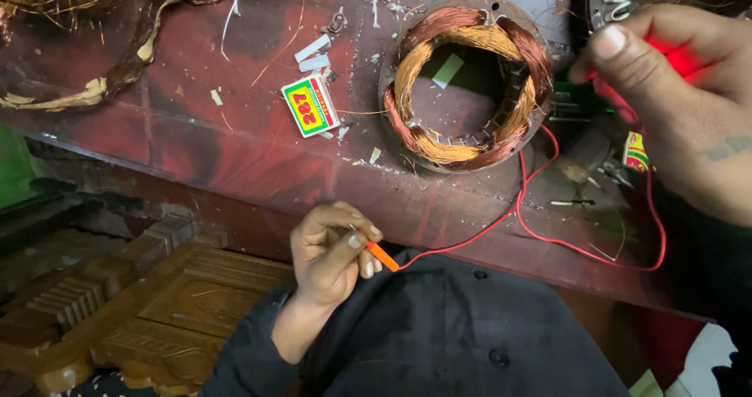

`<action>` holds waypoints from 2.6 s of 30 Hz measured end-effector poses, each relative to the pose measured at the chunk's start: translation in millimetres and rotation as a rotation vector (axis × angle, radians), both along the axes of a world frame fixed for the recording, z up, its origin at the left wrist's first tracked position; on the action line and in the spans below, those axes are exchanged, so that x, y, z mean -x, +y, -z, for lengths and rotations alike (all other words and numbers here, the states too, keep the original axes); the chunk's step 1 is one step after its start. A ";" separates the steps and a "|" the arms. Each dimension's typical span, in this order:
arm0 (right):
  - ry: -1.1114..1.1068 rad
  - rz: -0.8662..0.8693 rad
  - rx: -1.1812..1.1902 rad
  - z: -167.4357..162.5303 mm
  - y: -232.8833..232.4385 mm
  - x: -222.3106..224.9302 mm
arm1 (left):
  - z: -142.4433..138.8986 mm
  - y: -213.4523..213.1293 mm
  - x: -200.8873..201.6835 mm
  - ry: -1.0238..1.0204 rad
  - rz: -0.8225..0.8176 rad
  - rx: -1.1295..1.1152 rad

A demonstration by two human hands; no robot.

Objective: The person uses a multimeter to test a copper-wound stator, then adjusts and secures the windings with white tape. They cut a strip of white paper with scissors and wrap it around the stator to insulate the coils.

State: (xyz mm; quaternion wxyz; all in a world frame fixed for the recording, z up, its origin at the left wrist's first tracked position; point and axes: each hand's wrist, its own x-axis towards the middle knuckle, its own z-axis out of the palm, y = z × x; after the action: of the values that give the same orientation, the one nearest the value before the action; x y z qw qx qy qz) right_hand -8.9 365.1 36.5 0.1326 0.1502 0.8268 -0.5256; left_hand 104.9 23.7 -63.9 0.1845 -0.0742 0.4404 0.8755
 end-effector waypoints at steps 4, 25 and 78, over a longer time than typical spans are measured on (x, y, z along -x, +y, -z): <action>-0.005 -0.003 0.045 3.6 3.5 -3.5 | 0.2 0.9 0.8 0.010 -0.004 -0.017; 0.540 -0.145 -0.425 -2.8 -30.8 -183.2 | -8.7 24.3 16.6 0.059 0.129 0.021; 0.612 0.079 -0.563 34.7 -17.8 -146.5 | -80.6 26.9 92.5 0.748 0.147 0.876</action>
State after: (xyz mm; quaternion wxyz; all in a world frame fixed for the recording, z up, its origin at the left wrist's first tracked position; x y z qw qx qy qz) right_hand 137.6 347.3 1.7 -0.1857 0.0488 0.9331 -0.3042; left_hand 12.5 50.6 16.8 0.0287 0.2016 0.8008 0.5633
